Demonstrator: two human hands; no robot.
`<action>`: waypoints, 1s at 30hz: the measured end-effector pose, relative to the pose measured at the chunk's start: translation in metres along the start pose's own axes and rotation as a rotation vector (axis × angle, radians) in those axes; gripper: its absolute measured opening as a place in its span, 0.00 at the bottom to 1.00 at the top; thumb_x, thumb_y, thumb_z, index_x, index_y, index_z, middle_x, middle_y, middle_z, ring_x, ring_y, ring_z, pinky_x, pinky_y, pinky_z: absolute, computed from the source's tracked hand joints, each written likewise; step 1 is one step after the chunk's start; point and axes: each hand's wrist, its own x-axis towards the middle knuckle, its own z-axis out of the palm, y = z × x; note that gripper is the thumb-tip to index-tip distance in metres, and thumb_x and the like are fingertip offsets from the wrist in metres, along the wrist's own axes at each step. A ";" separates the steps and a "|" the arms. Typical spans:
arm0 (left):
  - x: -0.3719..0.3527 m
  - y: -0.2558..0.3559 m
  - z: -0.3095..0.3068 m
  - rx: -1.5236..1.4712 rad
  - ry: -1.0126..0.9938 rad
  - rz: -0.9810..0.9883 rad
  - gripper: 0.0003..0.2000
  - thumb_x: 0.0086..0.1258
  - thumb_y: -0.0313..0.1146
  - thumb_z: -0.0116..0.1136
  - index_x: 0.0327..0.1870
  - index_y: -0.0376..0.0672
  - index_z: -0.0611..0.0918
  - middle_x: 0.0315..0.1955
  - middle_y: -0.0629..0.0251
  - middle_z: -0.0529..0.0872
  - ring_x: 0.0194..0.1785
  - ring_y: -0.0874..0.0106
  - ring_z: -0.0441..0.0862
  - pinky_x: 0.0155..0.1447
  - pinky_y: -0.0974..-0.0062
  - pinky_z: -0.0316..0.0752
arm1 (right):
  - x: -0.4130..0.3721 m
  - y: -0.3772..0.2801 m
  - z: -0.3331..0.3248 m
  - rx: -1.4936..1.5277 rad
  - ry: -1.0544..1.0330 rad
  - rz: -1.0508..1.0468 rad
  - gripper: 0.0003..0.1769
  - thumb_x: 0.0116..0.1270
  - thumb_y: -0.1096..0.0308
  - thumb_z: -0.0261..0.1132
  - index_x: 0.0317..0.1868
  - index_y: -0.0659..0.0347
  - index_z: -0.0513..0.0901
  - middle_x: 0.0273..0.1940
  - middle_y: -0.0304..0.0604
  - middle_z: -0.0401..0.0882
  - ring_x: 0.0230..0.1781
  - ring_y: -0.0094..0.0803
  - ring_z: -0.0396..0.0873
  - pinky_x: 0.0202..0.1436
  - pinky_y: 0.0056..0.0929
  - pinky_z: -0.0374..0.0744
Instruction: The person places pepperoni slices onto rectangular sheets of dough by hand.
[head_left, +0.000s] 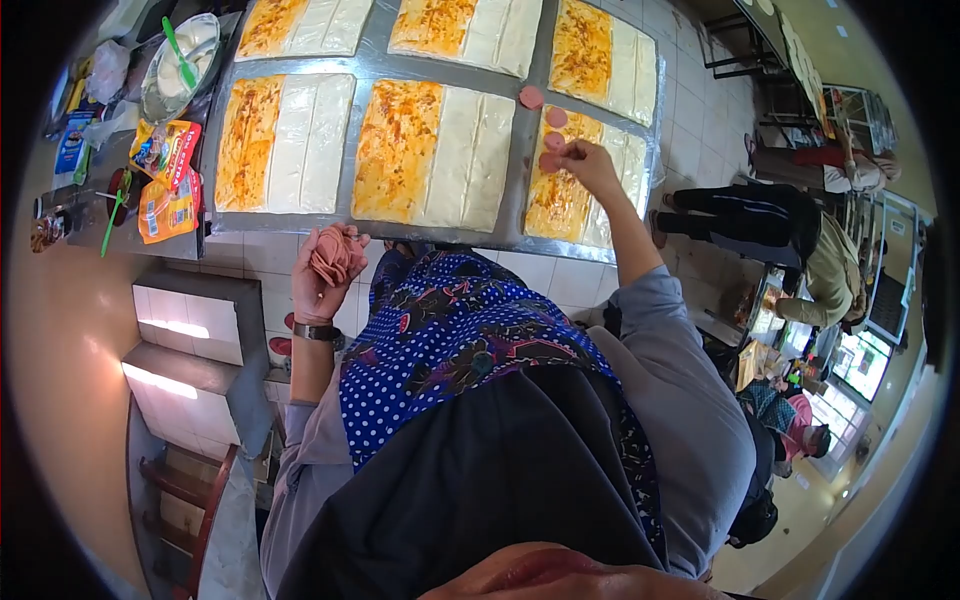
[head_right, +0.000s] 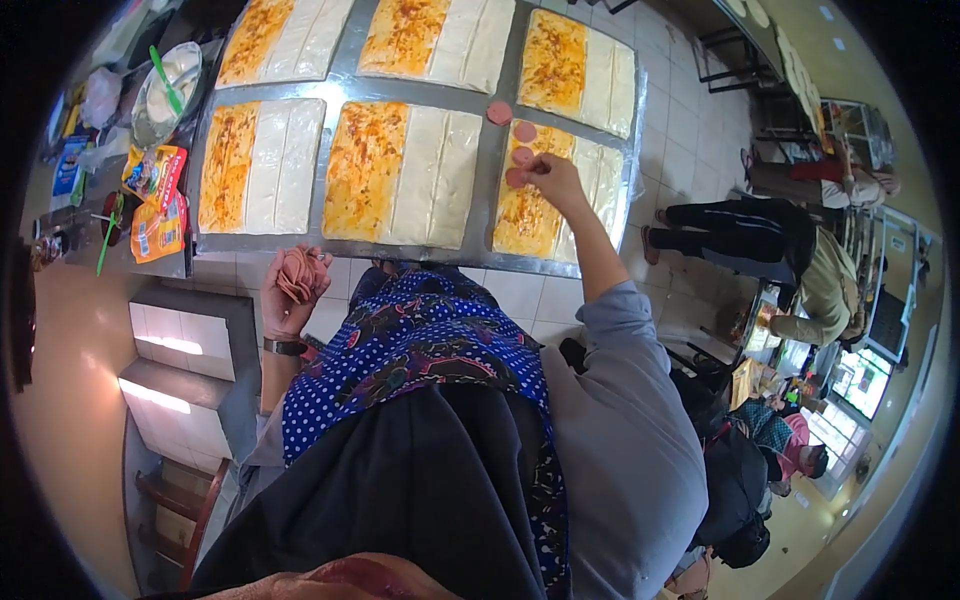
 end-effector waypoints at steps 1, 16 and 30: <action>0.002 0.000 0.003 0.021 0.001 -0.007 0.21 0.74 0.47 0.43 0.54 0.37 0.73 0.49 0.56 0.77 0.59 0.56 0.74 0.51 0.61 0.80 | -0.005 0.011 0.005 -0.053 0.005 -0.007 0.09 0.57 0.71 0.69 0.35 0.67 0.82 0.29 0.37 0.81 0.29 0.20 0.76 0.36 0.20 0.74; 0.010 0.000 0.009 0.092 -0.070 -0.067 0.20 0.75 0.48 0.43 0.54 0.40 0.73 0.48 0.58 0.76 0.59 0.58 0.73 0.51 0.62 0.78 | -0.037 0.010 0.004 0.096 0.126 -0.019 0.09 0.54 0.70 0.70 0.33 0.64 0.81 0.30 0.41 0.82 0.31 0.28 0.79 0.37 0.26 0.77; 0.008 0.000 0.010 0.116 -0.064 -0.067 0.20 0.75 0.48 0.42 0.53 0.40 0.73 0.47 0.58 0.76 0.58 0.58 0.74 0.50 0.62 0.80 | -0.037 0.008 0.014 -0.449 0.237 -0.178 0.12 0.56 0.69 0.63 0.42 0.56 0.83 0.38 0.43 0.78 0.39 0.41 0.79 0.40 0.36 0.78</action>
